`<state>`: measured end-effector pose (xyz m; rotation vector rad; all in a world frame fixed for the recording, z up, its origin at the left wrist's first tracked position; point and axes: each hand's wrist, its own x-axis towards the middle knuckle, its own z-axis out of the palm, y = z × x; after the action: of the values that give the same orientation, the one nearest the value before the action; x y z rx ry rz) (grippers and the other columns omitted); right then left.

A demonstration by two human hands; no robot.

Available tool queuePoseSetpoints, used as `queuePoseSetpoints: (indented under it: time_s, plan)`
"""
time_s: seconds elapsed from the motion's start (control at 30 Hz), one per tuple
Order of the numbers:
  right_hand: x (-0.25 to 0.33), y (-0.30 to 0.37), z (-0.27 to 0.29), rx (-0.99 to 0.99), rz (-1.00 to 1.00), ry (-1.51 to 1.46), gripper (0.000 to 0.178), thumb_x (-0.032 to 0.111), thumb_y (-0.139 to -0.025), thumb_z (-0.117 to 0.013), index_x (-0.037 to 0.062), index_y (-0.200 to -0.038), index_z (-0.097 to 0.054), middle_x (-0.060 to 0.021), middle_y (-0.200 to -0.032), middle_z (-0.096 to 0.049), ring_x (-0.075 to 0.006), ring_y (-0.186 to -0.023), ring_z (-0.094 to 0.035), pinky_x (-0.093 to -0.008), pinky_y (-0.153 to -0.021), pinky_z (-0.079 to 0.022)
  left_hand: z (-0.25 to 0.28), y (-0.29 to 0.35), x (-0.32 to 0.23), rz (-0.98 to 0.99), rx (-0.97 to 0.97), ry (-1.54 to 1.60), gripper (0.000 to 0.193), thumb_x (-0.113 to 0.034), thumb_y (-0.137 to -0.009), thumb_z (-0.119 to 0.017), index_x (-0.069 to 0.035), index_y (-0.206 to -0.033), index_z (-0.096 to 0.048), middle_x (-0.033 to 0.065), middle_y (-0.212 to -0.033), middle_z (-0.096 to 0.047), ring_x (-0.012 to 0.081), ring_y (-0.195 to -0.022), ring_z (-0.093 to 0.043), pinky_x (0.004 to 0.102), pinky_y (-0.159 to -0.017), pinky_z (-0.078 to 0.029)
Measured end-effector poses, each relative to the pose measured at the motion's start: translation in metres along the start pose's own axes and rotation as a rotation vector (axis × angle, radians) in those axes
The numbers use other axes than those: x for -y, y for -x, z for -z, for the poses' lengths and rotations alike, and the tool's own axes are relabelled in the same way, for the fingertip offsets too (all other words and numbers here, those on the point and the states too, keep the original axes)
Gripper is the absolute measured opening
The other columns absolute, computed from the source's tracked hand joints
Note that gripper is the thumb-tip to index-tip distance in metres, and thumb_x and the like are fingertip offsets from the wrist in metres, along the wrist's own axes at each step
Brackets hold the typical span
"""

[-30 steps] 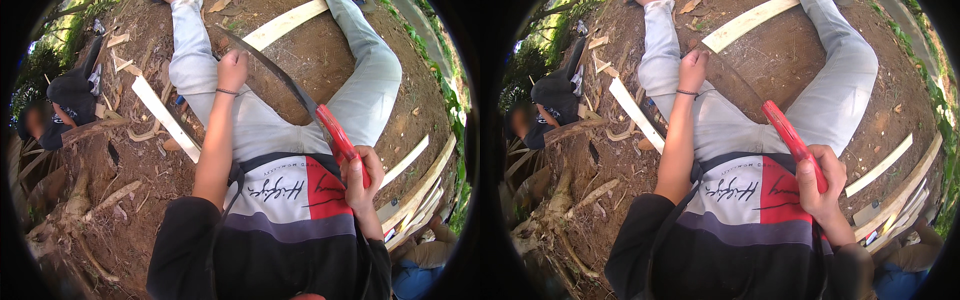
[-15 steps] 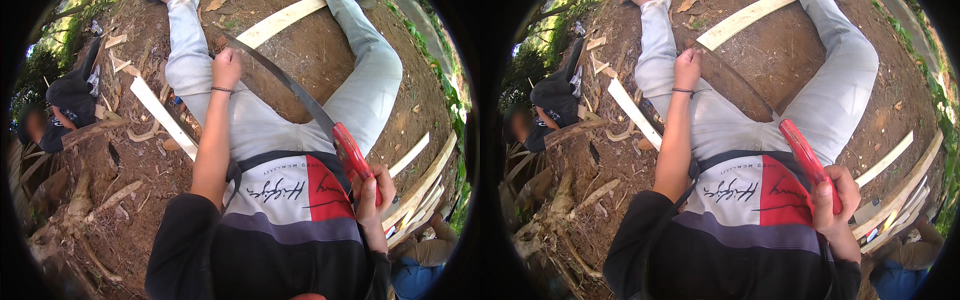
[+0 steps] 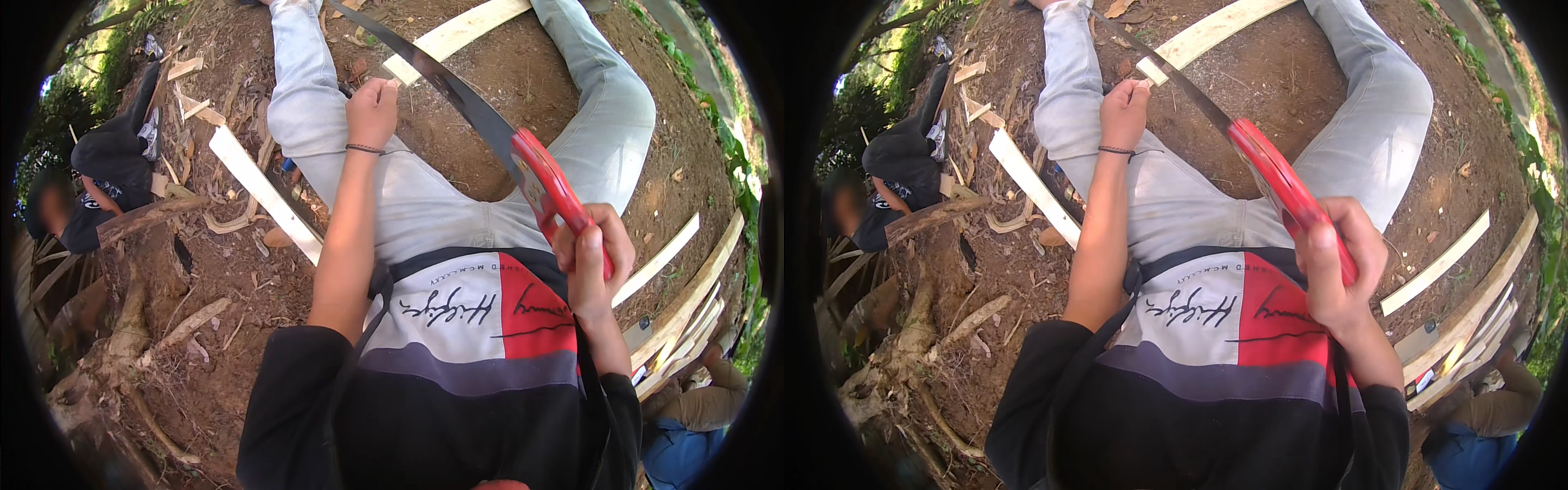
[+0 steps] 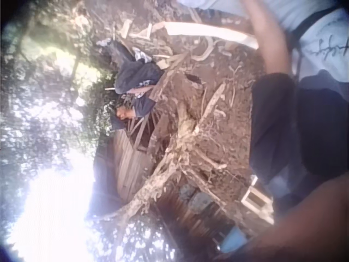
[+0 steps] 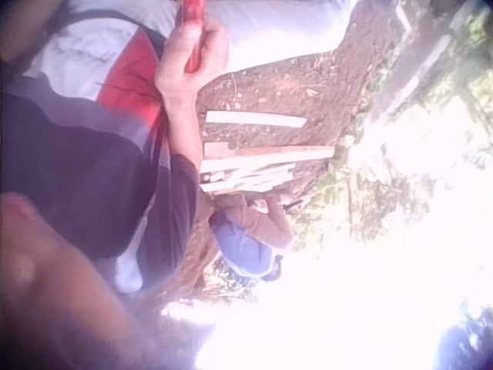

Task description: The person saws a wooden board with a hand saw while sitting on the ground, then handles and stacks the resulting wood pieces.

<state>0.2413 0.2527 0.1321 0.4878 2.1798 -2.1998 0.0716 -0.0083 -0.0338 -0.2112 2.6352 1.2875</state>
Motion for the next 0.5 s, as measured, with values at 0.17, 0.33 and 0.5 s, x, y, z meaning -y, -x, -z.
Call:
queuePoseSetpoints:
  time_s: [0.17,0.33,0.5]
  plan:
    - [-0.023,-0.042,-0.045,0.015,0.002,-0.112,0.026,0.023,-0.098,-0.052,-0.0007,-0.089,-0.056,0.0018,-0.063,-0.051,-0.0033,-0.053,-0.045,-0.0203,-0.049,-0.035,-0.002,-0.001,-0.005,-0.074,-0.006,-0.008,0.025,-0.023,-0.092,-0.059,-0.001,-0.082,-0.065,-0.0067,-0.062,-0.05,0.0033,-0.059,-0.043,0.0226,-0.052,-0.035]
    - [-0.037,-0.06,-0.052,0.042,-0.027,-0.074,0.026,0.023,-0.098,-0.053,0.0006,-0.085,-0.058,0.0027,-0.063,-0.051,-0.0031,-0.055,-0.046,-0.0202,-0.05,-0.035,-0.002,0.0,0.005,-0.056,-0.02,0.074,0.024,-0.021,-0.092,-0.059,0.0,-0.084,-0.066,-0.0052,-0.062,-0.051,0.0037,-0.058,-0.044,0.0232,-0.052,-0.037]
    - [-0.044,-0.059,-0.051,0.049,-0.023,-0.061,0.026,0.023,-0.098,-0.054,0.0009,-0.085,-0.058,0.0028,-0.062,-0.051,-0.0029,-0.056,-0.046,-0.0209,-0.05,-0.036,0.001,0.002,-0.005,-0.028,0.011,0.032,0.023,-0.02,-0.093,-0.059,0.001,-0.086,-0.066,-0.0046,-0.063,-0.053,0.0041,-0.058,-0.045,0.0236,-0.052,-0.037]
